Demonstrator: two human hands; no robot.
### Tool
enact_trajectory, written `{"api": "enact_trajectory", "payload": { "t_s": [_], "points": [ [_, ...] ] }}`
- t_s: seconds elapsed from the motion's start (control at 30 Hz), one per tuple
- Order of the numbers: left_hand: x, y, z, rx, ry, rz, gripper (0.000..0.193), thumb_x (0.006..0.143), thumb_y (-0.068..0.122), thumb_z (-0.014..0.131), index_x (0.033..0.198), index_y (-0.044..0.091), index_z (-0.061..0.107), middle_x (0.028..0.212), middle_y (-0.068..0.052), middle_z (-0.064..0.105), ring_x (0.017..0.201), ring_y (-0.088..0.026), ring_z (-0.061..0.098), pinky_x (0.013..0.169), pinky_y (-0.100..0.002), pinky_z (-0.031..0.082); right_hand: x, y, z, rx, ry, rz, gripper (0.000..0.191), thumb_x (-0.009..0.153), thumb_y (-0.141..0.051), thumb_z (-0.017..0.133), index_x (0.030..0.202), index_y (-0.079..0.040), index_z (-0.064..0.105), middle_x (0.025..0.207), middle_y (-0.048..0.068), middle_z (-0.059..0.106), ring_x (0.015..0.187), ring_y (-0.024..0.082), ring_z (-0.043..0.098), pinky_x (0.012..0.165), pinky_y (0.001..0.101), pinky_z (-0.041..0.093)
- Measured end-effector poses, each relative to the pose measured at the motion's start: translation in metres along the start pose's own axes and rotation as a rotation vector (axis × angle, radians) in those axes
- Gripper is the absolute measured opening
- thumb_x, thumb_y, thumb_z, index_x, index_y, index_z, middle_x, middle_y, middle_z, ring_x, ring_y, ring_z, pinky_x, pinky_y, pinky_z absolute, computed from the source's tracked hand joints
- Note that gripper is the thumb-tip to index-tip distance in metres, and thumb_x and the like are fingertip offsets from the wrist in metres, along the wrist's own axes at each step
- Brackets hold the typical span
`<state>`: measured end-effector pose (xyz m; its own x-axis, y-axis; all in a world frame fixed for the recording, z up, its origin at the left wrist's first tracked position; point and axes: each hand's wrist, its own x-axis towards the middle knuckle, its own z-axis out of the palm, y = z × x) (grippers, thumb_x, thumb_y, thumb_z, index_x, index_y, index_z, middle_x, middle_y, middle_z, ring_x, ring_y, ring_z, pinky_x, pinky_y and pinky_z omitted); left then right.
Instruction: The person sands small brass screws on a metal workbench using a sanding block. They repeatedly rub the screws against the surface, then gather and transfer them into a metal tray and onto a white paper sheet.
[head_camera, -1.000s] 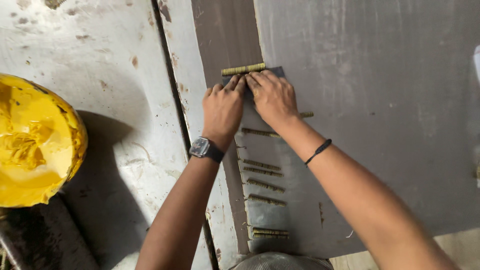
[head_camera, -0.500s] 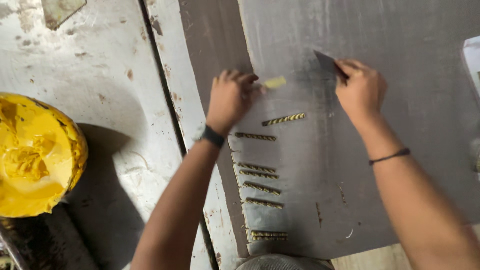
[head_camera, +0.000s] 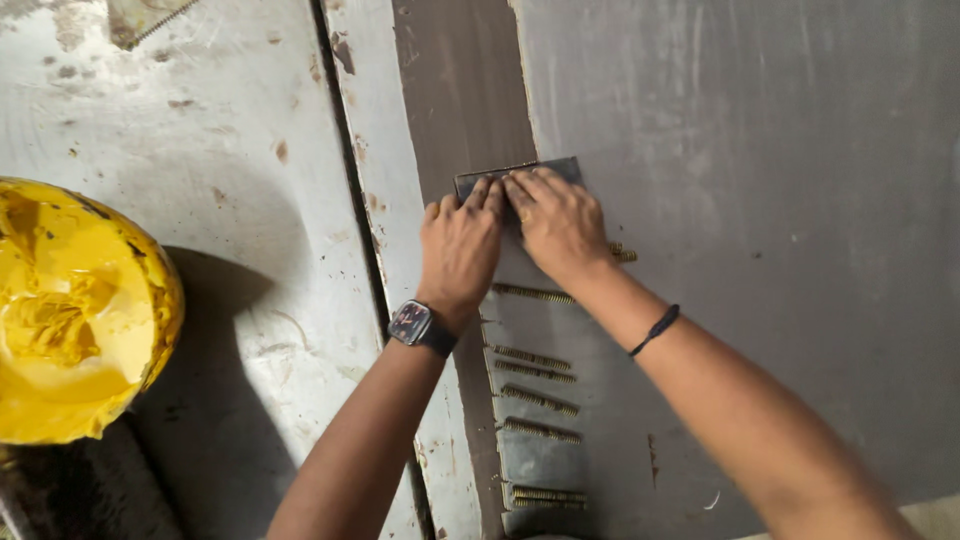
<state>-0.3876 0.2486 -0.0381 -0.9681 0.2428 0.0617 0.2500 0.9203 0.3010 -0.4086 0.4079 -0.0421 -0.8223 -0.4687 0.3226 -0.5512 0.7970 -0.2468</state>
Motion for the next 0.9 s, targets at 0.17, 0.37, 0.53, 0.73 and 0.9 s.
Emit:
{"api": "enact_trajectory", "payload": {
  "t_s": [0.17,0.37,0.53,0.73,0.9],
  "points": [
    [0.015,-0.011,0.005,0.053,0.043,0.036,0.039,0.092,0.01,0.055,0.128,0.006,0.068,0.134,-0.008,0.069,0.096,-0.026,0.067,0.086,-0.039,0.05,0.01,0.002,0.013,-0.052,0.042,0.011,0.026,0.093,-0.006,0.062,0.115,-0.003,0.075,0.118,0.01,0.075,0.11,0.027,0.071,0.088,0.0415,0.058],
    [0.047,-0.022,-0.03,-0.028,-0.028,0.015,0.025,0.101,0.013,0.057,0.121,0.016,0.072,0.122,-0.005,0.074,0.097,-0.027,0.072,0.083,-0.04,0.056,0.048,0.007,-0.008,-0.007,-0.006,0.072,0.026,0.085,-0.003,0.068,0.109,-0.004,0.078,0.11,0.009,0.076,0.1,0.028,0.071,0.086,0.0427,0.058],
    [0.021,-0.033,-0.045,-0.485,0.135,-0.128,0.052,0.075,0.016,0.083,0.125,0.01,0.068,0.118,-0.008,0.073,0.085,-0.025,0.073,0.072,-0.037,0.059,0.018,0.005,-0.049,-0.014,0.056,-0.017,0.043,0.07,0.004,0.07,0.111,-0.003,0.078,0.117,0.009,0.076,0.106,0.026,0.074,0.088,0.0377,0.059],
    [0.005,-0.025,-0.004,-1.601,-0.08,-0.131,0.044,0.093,0.01,0.08,0.133,0.006,0.061,0.124,0.0,0.067,0.113,-0.009,0.064,0.1,-0.031,0.054,-0.014,-0.002,-0.059,0.585,-0.235,0.768,0.024,0.088,-0.023,0.08,0.102,-0.004,0.079,0.084,0.011,0.08,0.074,0.02,0.074,0.071,0.0334,0.058],
    [-0.002,-0.007,0.011,-1.639,-0.159,-0.466,0.026,0.102,0.01,0.078,0.124,-0.002,0.069,0.099,-0.003,0.068,0.085,-0.011,0.06,0.075,-0.031,0.052,-0.029,0.007,-0.064,1.023,-0.057,0.823,0.021,0.089,-0.021,0.08,0.101,-0.005,0.077,0.096,0.005,0.079,0.086,0.011,0.076,0.08,0.0278,0.062]
  ]
}}
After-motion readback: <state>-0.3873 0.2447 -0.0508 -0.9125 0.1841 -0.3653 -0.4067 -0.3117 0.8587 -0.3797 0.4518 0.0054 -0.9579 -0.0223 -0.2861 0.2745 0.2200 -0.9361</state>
